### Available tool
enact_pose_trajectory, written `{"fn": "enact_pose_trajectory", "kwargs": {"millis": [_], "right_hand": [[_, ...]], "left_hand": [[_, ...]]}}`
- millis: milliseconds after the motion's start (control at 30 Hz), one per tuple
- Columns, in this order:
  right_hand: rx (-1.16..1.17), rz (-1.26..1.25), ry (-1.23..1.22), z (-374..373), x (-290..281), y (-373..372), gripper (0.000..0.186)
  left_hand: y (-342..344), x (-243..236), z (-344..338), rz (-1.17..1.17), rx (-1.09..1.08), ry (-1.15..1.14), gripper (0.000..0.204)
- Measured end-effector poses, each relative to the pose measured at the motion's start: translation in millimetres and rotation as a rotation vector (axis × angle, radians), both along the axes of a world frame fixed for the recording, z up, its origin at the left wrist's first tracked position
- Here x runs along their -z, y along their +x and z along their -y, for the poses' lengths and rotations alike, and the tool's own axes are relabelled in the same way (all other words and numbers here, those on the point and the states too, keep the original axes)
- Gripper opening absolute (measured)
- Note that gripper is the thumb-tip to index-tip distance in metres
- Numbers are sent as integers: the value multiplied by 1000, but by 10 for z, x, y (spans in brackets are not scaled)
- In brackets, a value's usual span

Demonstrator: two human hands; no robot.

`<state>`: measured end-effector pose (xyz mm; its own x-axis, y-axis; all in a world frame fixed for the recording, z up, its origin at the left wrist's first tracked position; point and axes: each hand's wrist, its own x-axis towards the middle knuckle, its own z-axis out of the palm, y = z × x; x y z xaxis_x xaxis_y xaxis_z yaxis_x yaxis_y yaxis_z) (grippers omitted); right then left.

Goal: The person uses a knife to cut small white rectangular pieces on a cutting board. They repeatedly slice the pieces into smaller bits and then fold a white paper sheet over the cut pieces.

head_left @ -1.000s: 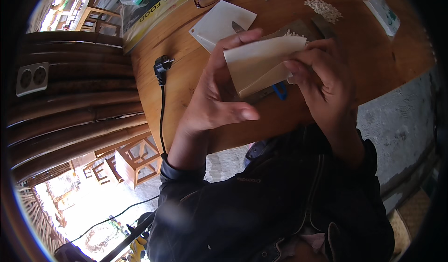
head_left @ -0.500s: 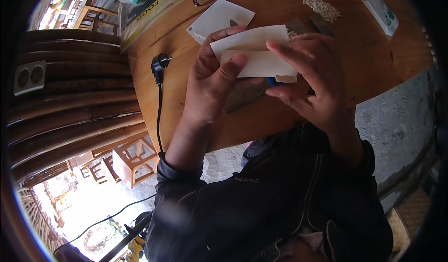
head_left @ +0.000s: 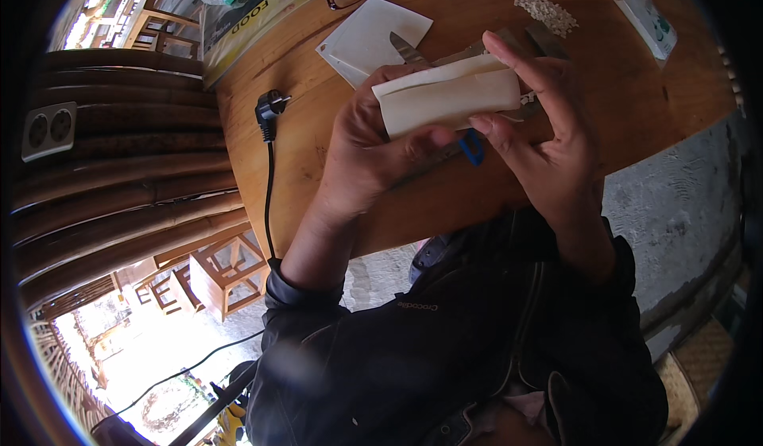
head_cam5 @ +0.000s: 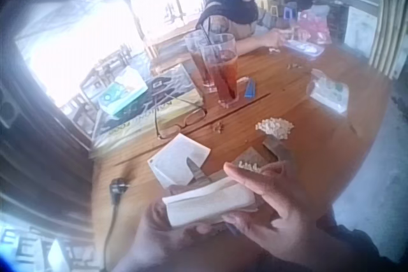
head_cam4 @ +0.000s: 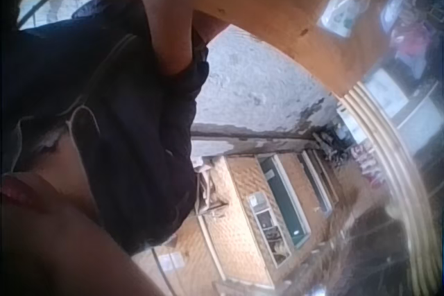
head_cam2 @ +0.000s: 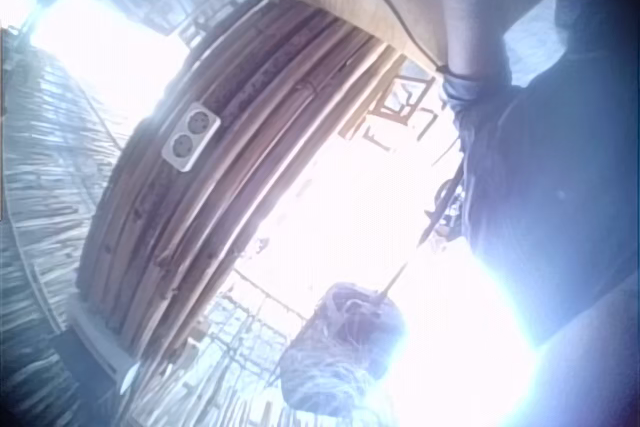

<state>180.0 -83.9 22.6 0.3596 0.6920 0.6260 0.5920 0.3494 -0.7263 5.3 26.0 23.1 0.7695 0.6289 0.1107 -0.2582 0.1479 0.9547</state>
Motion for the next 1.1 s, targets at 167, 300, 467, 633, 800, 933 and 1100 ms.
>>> {"fn": "enact_pose_trajectory", "kwargs": {"millis": [167,300,467,633,800,933,1100], "right_hand": [[43,58,-19,-4,16,-8,60],[82,100,0,-23,90,-21,60],[144,20,23,-54,130,-53,63],[-35,-317,-10,-51,130,-88,50],[-177,-667,-87,-10,87,-156,26],[-130,-658,-66,-11,106,-180,15],[-101,-597,-60,15,100,-185,11]], "left_hand": [[8,-16,18,-48,23,-39,44],[17,-15,48,-24,14,-104,38],[11,-5,37,-84,-21,-70,34],[-3,-29,57,-63,-4,-136,33],[1,-24,55,-37,71,-174,32],[17,-6,117,-32,78,-222,34],[1,17,121,-11,130,-193,37]]}}
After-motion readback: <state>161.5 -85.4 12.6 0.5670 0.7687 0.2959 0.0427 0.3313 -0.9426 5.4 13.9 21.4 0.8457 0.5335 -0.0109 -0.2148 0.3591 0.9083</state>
